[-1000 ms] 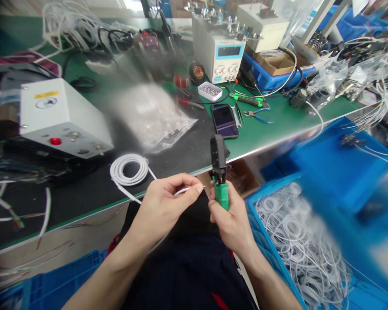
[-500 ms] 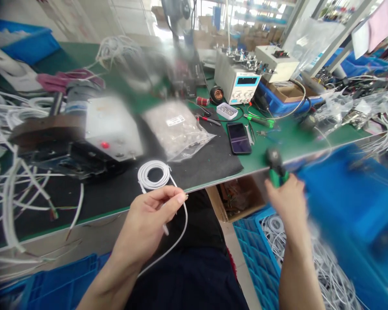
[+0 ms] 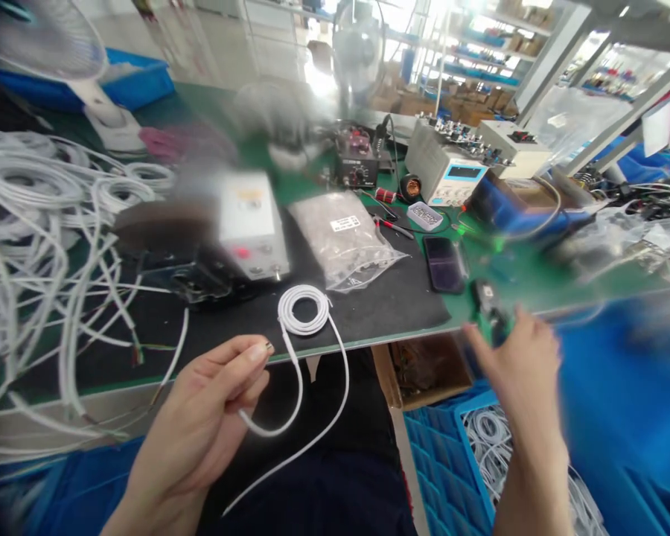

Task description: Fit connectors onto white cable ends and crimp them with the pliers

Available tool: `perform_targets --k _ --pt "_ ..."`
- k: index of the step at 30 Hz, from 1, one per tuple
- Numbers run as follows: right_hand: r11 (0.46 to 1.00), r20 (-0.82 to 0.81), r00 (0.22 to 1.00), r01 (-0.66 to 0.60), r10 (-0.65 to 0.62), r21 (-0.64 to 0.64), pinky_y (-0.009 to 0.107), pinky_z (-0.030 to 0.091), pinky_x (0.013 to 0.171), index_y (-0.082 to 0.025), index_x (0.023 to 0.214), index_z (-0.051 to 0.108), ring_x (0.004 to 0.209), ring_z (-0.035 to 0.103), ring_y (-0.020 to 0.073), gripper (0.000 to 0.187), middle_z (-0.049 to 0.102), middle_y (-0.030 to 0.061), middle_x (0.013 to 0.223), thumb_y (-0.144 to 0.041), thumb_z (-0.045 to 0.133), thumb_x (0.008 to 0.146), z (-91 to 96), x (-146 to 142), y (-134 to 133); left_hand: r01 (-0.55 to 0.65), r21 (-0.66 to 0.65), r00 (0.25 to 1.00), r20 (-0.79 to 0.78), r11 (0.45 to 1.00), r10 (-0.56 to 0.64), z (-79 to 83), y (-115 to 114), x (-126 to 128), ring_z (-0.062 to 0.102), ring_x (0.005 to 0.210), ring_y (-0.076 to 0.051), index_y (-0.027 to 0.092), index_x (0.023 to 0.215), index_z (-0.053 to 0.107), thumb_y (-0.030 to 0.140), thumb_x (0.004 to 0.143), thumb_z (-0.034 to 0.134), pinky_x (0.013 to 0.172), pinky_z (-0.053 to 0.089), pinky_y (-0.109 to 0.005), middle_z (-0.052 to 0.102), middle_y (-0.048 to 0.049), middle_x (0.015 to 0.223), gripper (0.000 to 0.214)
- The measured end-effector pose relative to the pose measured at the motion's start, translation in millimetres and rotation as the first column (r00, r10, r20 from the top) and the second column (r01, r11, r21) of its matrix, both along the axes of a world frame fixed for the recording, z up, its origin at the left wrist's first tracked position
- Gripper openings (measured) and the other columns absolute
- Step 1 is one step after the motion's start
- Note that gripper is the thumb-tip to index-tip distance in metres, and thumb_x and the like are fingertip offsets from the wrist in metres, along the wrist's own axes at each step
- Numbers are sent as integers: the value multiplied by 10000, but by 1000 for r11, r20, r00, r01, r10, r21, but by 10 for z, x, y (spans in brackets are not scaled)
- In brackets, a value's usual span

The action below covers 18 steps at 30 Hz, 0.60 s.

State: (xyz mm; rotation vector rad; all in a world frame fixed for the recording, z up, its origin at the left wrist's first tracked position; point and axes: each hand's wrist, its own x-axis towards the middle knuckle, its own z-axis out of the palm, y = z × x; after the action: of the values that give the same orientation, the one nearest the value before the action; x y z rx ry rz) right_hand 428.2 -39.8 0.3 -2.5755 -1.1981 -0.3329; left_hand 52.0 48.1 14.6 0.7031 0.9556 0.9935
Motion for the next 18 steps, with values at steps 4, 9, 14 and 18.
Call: perform_targets --k 4,9,14,18 --pt "844 -33 864 -481 502 238 484 502 1094 -169 1235 743 1212 681 349 353 740 196 1251 -422 550 1082 146 -596 512 -1 -2 1000 13 1000 1 -22 -40 -14 309 567 -54 141 869 810 287 907 870 495 259 -165 479 45 646 162" --pt "764 -103 757 -637 645 105 417 532 1020 -216 1057 831 1124 690 307 205 792 126 1129 -298 644 1037 -36 -1060 1448 29 -4 1000 1 1000 -29 -52 -126 12 302 569 -56 144 866 803 309 907 867 492 239 -183 505 32 672 182" --pt "834 -127 824 -549 552 63 449 525 920 -187 1045 831 1081 670 358 229 775 173 1098 -335 658 1020 -250 -1145 1797 60 34 998 -38 998 -58 -111 -163 -45 344 582 -66 171 884 806 299 929 851 507 272 -195 591 10 718 143" --pt "853 -181 834 -509 521 111 436 513 899 -198 996 828 1030 688 339 183 782 145 1082 -320 693 986 -263 -1120 1784 77 51 996 -57 996 -74 -125 -147 -80 362 574 -70 181 898 810 311 944 837 501 278 -206 648 -3 743 141"
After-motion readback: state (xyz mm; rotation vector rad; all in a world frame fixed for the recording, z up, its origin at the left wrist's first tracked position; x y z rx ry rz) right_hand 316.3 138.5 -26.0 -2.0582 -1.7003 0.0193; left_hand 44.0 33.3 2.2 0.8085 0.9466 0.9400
